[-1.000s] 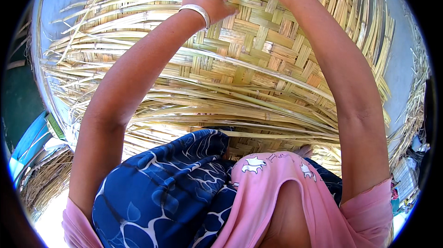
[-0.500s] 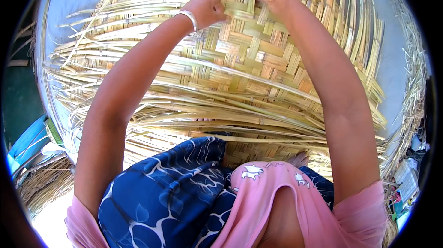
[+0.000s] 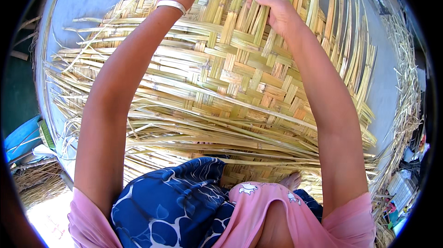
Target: The person weaves a large basket by hand, interlacing dried palm leaves in a tight pattern. They periodically lift and rotate the basket to continue weaving different sections.
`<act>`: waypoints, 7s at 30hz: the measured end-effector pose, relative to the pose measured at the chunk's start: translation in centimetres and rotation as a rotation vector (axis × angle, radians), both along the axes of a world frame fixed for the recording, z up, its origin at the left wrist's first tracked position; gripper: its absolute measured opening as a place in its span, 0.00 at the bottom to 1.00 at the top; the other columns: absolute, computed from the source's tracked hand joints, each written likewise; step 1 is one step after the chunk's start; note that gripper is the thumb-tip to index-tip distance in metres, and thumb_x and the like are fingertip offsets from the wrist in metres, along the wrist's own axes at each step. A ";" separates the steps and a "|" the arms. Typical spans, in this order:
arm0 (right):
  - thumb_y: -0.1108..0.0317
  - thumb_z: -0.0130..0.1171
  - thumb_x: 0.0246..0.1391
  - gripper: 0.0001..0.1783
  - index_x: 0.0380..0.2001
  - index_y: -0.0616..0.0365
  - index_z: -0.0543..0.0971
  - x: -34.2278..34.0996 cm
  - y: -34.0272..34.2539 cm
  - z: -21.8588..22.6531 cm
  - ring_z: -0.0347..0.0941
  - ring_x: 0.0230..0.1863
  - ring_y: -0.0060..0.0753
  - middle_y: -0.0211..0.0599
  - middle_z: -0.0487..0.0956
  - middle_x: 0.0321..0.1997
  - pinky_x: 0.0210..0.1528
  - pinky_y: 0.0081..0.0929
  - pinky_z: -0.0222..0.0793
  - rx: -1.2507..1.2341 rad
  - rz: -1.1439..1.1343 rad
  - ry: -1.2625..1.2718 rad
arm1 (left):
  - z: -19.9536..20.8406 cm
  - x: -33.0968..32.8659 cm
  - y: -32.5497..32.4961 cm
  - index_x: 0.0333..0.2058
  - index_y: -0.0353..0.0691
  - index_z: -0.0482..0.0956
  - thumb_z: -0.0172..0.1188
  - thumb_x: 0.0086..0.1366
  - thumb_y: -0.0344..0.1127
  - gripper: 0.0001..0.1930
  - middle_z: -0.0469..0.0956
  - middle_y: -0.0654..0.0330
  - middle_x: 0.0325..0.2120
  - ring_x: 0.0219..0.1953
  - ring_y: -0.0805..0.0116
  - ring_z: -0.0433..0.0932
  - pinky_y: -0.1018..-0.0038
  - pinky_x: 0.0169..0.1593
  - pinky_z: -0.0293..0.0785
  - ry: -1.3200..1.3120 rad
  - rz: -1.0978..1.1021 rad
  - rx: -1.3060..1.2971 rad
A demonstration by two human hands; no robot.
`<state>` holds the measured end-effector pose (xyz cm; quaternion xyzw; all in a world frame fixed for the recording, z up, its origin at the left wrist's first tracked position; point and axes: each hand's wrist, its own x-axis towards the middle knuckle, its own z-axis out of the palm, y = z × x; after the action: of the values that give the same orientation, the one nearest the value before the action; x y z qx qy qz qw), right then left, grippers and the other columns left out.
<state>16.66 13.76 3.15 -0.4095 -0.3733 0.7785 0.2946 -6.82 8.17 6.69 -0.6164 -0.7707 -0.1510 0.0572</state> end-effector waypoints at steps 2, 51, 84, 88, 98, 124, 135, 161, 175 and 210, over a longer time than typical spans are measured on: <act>0.77 0.54 0.51 0.16 0.43 0.64 0.63 0.5 0.2 -0.3 0.76 0.42 0.40 0.48 0.79 0.40 0.49 0.40 0.73 0.026 0.032 0.048 | -1.3 -1.8 0.8 0.55 0.42 0.66 0.60 0.55 0.43 0.29 0.64 0.53 0.57 0.57 0.54 0.64 0.61 0.58 0.60 0.070 0.038 -0.082; 0.56 0.50 0.59 0.19 0.45 0.60 0.70 -2.3 3.6 1.1 0.72 0.47 0.36 0.39 0.74 0.46 0.49 0.45 0.73 -0.196 0.354 0.393 | -1.1 -0.6 3.2 0.50 0.36 0.72 0.51 0.66 0.39 0.17 0.79 0.57 0.38 0.36 0.72 0.79 0.78 0.37 0.75 -1.464 -0.362 -0.645; 0.66 0.49 0.61 0.09 0.37 0.62 0.73 11.1 -5.6 4.1 0.74 0.45 0.37 0.43 0.77 0.42 0.50 0.34 0.73 -0.052 -0.746 0.395 | -0.1 -2.3 2.0 0.41 0.34 0.76 0.52 0.62 0.39 0.15 0.78 0.55 0.28 0.27 0.67 0.81 0.75 0.26 0.77 -0.500 -0.254 -0.928; 0.66 0.47 0.62 0.10 0.38 0.62 0.73 11.2 -6.1 5.9 0.74 0.48 0.35 0.42 0.77 0.41 0.52 0.34 0.72 0.252 -0.526 0.133 | -1.2 -2.5 1.4 0.40 0.35 0.75 0.50 0.63 0.37 0.13 0.78 0.50 0.30 0.27 0.60 0.80 0.69 0.30 0.76 -0.406 -0.372 -0.806; 0.65 0.50 0.60 0.11 0.43 0.60 0.70 12.1 -7.4 0.7 0.75 0.42 0.37 0.42 0.77 0.39 0.46 0.33 0.74 0.092 -0.709 0.275 | -1.9 -3.2 0.5 0.36 0.35 0.73 0.48 0.63 0.36 0.10 0.76 0.45 0.33 0.39 0.46 0.74 0.58 0.45 0.68 -0.116 -0.466 -0.585; 0.61 0.41 0.63 0.13 0.36 0.59 0.70 13.3 -9.9 -2.3 0.73 0.34 0.35 0.42 0.75 0.35 0.37 0.34 0.76 -0.381 -0.837 0.477 | -7.2 -8.0 3.0 0.34 0.32 0.76 0.56 0.59 0.32 0.08 0.76 0.64 0.26 0.27 0.77 0.72 0.77 0.32 0.70 -0.675 -0.498 -0.874; 0.55 0.44 0.62 0.16 0.36 0.58 0.71 16.4 -10.5 -2.7 0.73 0.29 0.33 0.37 0.75 0.30 0.31 0.31 0.76 -0.346 -0.898 0.472 | -2.5 -2.7 1.3 0.29 0.34 0.76 0.55 0.59 0.37 0.11 0.76 0.54 0.21 0.25 0.63 0.76 0.69 0.33 0.72 -0.073 -0.476 -0.779; 0.72 0.50 0.59 0.12 0.46 0.63 0.70 10.2 -11.9 -1.2 0.75 0.44 0.38 0.43 0.75 0.42 0.44 0.32 0.77 -0.119 -0.575 0.042 | -1.7 -0.6 -2.2 0.40 0.42 0.79 0.55 0.59 0.37 0.12 0.78 0.53 0.38 0.43 0.55 0.75 0.64 0.48 0.69 -0.079 -0.324 -0.665; 0.69 0.47 0.61 0.12 0.45 0.61 0.72 7.9 -12.0 0.3 0.77 0.39 0.31 0.37 0.76 0.39 0.36 0.24 0.74 0.215 -0.478 -0.438 | -5.5 4.2 -8.6 0.54 0.46 0.69 0.54 0.59 0.37 0.22 0.68 0.63 0.50 0.53 0.62 0.66 0.64 0.54 0.64 0.200 -0.530 -0.251; 0.60 0.55 0.50 0.16 0.39 0.59 0.77 5.1 -10.7 -0.1 0.74 0.44 0.45 0.43 0.79 0.41 0.45 0.37 0.69 0.595 0.209 -1.013 | -4.3 8.8 -5.0 0.42 0.47 0.77 0.58 0.54 0.41 0.16 0.75 0.57 0.42 0.47 0.59 0.72 0.61 0.53 0.65 -0.200 -0.384 -0.193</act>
<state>21.71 3.04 3.01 -0.5907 -0.7078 0.3732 0.1036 1.96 3.19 2.38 -0.7363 -0.6520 -0.1450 -0.1084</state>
